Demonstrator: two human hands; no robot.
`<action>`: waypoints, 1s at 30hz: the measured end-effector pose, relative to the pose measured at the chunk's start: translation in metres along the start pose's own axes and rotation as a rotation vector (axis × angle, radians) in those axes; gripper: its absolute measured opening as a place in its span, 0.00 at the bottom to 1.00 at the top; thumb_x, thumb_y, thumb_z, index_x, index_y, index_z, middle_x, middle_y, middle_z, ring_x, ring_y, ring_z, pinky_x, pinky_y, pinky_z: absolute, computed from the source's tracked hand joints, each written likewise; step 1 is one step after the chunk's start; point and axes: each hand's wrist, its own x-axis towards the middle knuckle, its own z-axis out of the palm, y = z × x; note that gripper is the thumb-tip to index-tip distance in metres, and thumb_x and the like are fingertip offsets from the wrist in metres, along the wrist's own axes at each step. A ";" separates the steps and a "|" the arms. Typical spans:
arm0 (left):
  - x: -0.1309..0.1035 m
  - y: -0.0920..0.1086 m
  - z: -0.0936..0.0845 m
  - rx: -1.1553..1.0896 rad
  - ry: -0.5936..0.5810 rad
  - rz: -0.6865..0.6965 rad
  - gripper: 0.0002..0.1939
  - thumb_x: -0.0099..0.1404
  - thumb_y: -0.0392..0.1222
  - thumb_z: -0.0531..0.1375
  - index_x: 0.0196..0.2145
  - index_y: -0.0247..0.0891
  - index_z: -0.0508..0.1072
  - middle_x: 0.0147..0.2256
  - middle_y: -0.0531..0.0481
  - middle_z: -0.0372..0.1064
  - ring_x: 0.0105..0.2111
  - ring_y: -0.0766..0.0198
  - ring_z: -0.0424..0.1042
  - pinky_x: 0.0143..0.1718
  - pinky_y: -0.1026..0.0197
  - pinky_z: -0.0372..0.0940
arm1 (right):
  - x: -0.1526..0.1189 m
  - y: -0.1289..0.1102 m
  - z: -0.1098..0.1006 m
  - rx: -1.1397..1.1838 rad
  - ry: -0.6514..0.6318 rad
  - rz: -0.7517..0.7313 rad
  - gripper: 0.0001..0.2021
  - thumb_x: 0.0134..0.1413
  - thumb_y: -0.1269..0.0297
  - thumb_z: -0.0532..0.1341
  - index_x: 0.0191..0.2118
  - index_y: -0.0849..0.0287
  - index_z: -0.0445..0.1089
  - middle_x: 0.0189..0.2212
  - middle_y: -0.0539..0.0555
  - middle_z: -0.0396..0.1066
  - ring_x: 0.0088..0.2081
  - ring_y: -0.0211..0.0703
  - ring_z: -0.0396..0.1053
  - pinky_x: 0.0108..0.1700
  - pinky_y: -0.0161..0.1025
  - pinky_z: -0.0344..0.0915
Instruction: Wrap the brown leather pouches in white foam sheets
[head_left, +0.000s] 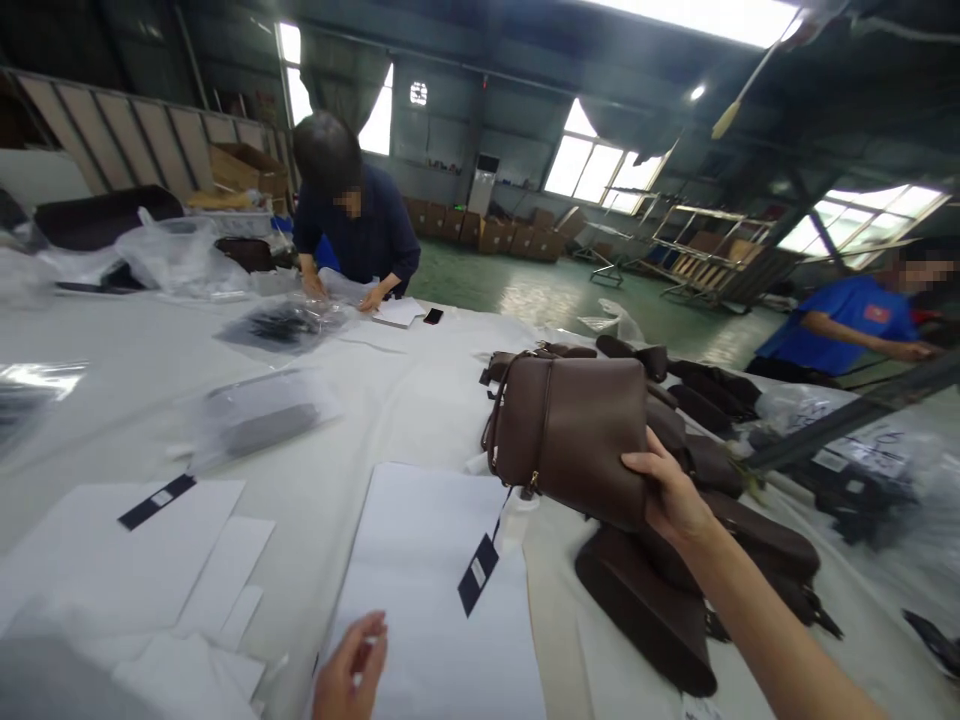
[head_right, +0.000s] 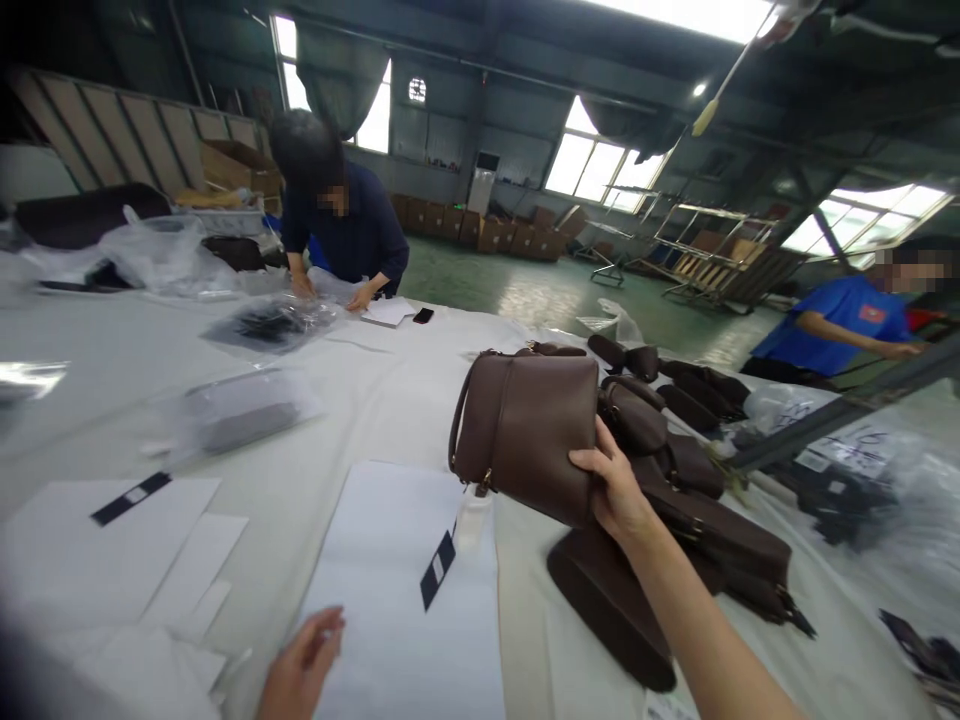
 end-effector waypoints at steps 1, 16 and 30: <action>0.013 0.014 -0.008 -0.094 0.055 -0.043 0.26 0.50 0.58 0.65 0.42 0.40 0.72 0.39 0.45 0.73 0.39 0.54 0.73 0.42 0.56 0.70 | -0.013 -0.007 0.001 0.003 -0.007 0.008 0.35 0.33 0.67 0.65 0.54 0.52 0.64 0.40 0.53 0.73 0.38 0.48 0.70 0.38 0.43 0.68; -0.036 0.166 0.078 -0.350 0.074 0.306 0.50 0.40 0.32 0.72 0.59 0.43 0.56 0.60 0.41 0.55 0.61 0.55 0.55 0.62 0.55 0.50 | -0.145 -0.004 0.054 0.018 0.106 0.261 0.40 0.38 0.62 0.66 0.60 0.44 0.53 0.45 0.52 0.71 0.34 0.43 0.71 0.28 0.35 0.66; -0.056 0.132 -0.036 0.073 -0.664 -0.562 0.27 0.51 0.53 0.64 0.43 0.34 0.64 0.25 0.47 0.72 0.13 0.74 0.54 0.12 0.69 0.43 | -0.240 0.040 0.028 -0.595 -0.255 0.308 0.39 0.43 0.49 0.64 0.61 0.56 0.55 0.40 0.56 0.69 0.38 0.44 0.70 0.40 0.41 0.70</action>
